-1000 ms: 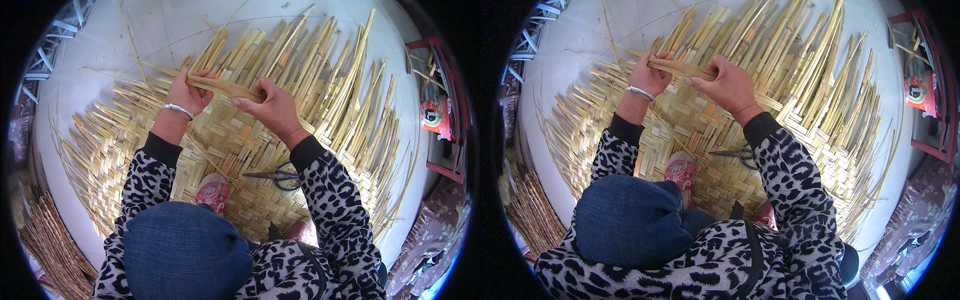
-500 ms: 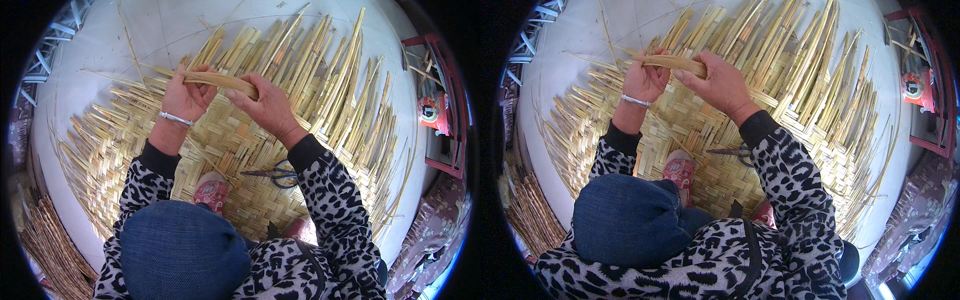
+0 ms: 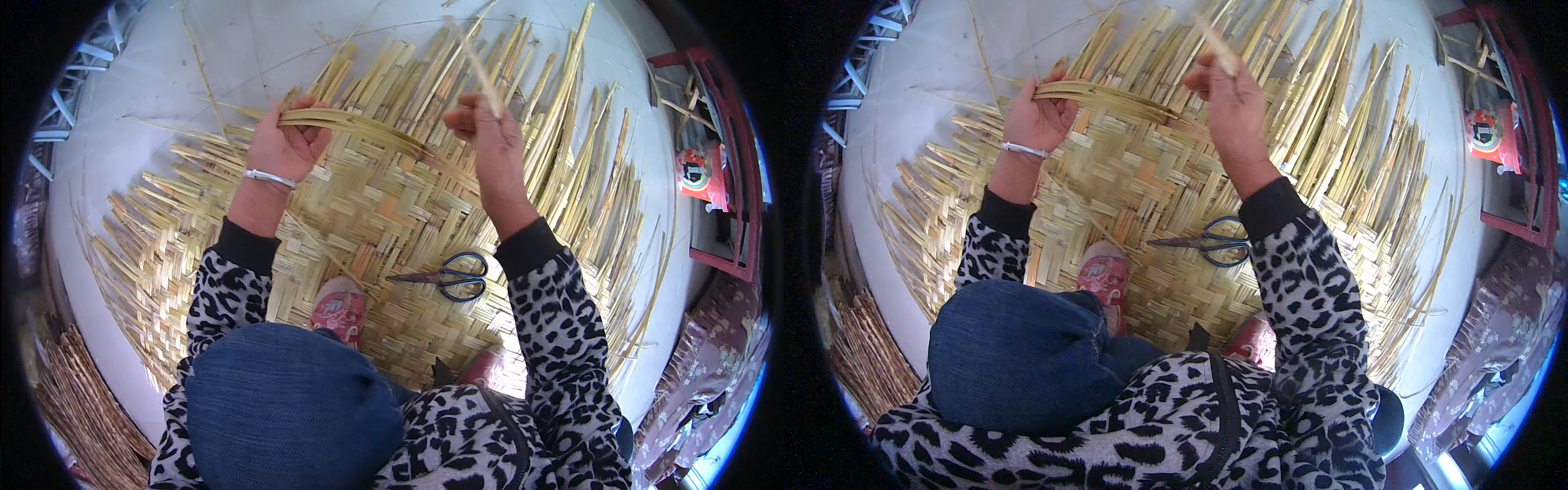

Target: The person weaves a flat mat or basket base using dried palm leaves. They interlace the leaves by hand, occasionally using scissors to trim excess material and maintain the weave pattern.

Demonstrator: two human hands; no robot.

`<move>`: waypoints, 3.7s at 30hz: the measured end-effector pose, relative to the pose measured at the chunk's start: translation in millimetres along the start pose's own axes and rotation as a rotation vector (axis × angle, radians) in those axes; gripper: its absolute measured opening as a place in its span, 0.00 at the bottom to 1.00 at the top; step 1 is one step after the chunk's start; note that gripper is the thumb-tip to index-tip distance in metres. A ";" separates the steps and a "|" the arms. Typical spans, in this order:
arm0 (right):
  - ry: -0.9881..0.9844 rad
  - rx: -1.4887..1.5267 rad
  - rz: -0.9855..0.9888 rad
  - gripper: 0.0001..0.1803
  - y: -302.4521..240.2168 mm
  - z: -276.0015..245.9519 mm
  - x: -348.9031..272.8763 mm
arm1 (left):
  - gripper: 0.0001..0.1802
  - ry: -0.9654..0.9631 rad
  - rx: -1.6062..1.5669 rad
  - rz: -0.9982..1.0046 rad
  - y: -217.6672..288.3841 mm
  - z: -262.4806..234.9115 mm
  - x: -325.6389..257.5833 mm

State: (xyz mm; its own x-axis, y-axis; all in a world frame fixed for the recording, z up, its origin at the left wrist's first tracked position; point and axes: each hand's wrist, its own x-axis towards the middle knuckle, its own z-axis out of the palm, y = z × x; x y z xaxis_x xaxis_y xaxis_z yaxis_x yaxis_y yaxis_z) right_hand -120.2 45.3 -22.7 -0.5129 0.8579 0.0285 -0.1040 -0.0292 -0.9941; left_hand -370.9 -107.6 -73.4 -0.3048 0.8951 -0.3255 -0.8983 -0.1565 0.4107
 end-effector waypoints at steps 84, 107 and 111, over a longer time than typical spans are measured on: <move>0.181 -0.791 0.228 0.13 102.5 -112.3 -49.5 | 0.24 -0.223 1.173 -0.311 -204.8 68.2 119.2; -0.261 -1.339 0.180 0.08 87.5 -97.4 -41.4 | 0.09 0.376 0.914 0.056 -160.1 4.9 39.5; -0.320 -1.441 0.143 0.09 69.2 -88.4 -39.9 | 0.09 0.322 0.787 0.042 -152.7 2.3 38.6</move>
State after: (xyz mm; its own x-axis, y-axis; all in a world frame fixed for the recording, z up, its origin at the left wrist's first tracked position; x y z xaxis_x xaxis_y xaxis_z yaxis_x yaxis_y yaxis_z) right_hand -31.6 54.4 -101.8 -0.6266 0.7397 -0.2453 0.7789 0.5838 -0.2292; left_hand -244.8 -48.2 -146.7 -0.5156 0.7137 -0.4741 -0.4386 0.2554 0.8616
